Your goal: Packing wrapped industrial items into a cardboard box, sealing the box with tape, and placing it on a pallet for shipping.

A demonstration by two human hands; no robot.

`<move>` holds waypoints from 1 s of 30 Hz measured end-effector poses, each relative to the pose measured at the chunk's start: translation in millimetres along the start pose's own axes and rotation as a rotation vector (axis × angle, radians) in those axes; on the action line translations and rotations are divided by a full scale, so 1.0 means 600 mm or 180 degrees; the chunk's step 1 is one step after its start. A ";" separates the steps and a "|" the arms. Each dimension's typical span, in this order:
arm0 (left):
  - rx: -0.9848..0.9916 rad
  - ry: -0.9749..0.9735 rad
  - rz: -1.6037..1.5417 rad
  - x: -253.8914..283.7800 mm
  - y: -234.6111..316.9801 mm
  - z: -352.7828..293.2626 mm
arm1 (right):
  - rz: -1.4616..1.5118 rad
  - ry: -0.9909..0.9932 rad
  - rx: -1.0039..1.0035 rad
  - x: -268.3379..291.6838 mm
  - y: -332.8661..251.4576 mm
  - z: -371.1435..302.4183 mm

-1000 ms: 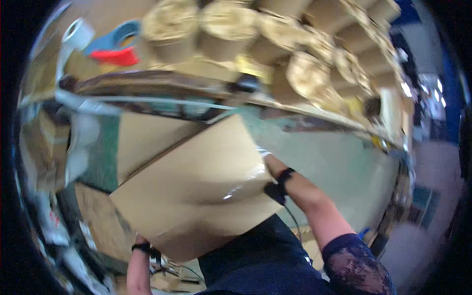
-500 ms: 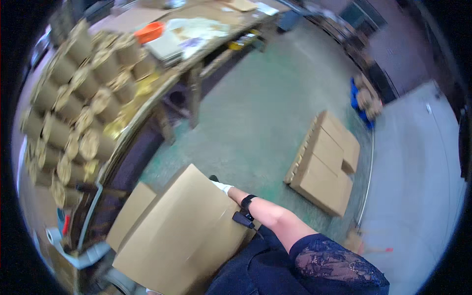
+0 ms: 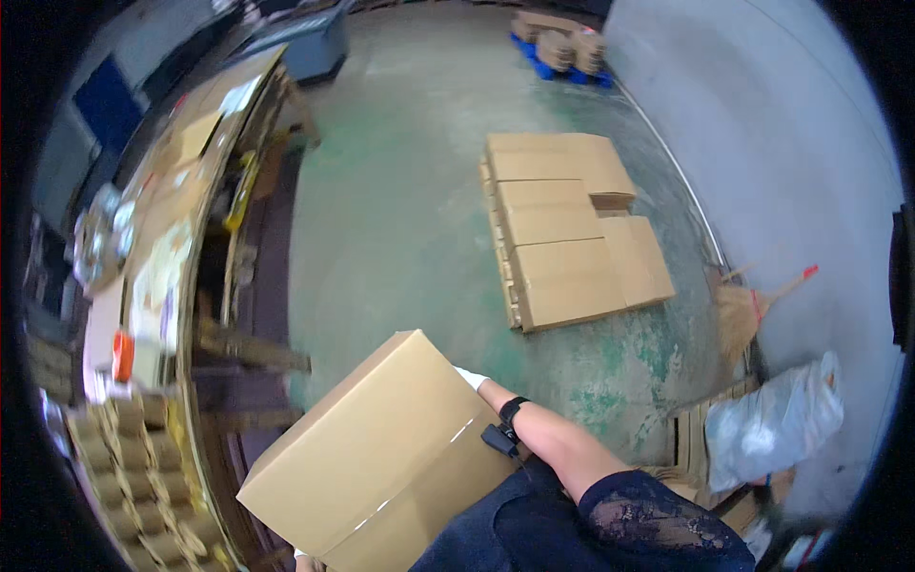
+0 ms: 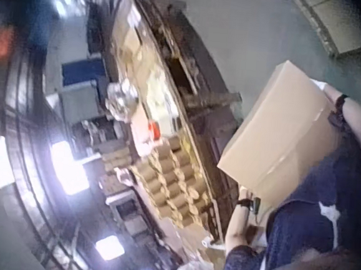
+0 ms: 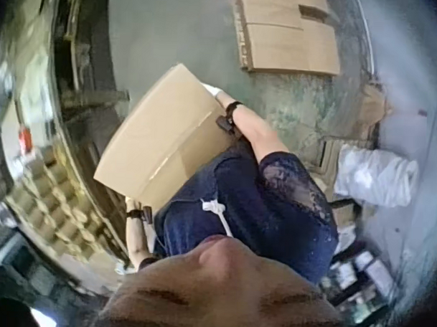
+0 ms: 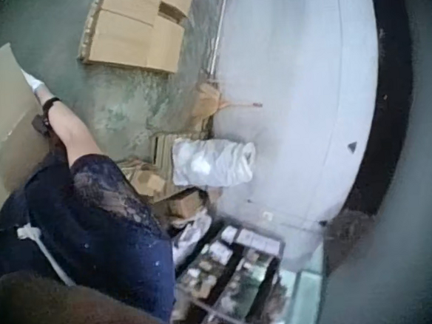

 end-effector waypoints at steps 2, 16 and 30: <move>-0.0205 -0.0151 0.0238 -0.026 0.084 0.070 | 0.0103 0.0177 0.0227 0.058 -0.028 -0.029; -0.1132 -0.1407 0.1551 -0.293 0.377 0.372 | 0.0933 0.1582 0.1070 0.348 0.086 -0.336; -0.1337 -0.2005 0.2453 -0.857 0.405 0.346 | 0.1591 0.2199 0.0995 0.717 0.244 -0.652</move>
Point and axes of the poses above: each hand's wrist, its own z-axis towards the middle knuckle, its own x-axis out of the back of the hand, y = z × x, the point moved 7 cm from there along z, towards the middle knuckle, and after that the axes turned 2 degrees about x, right-handed, at the moved point
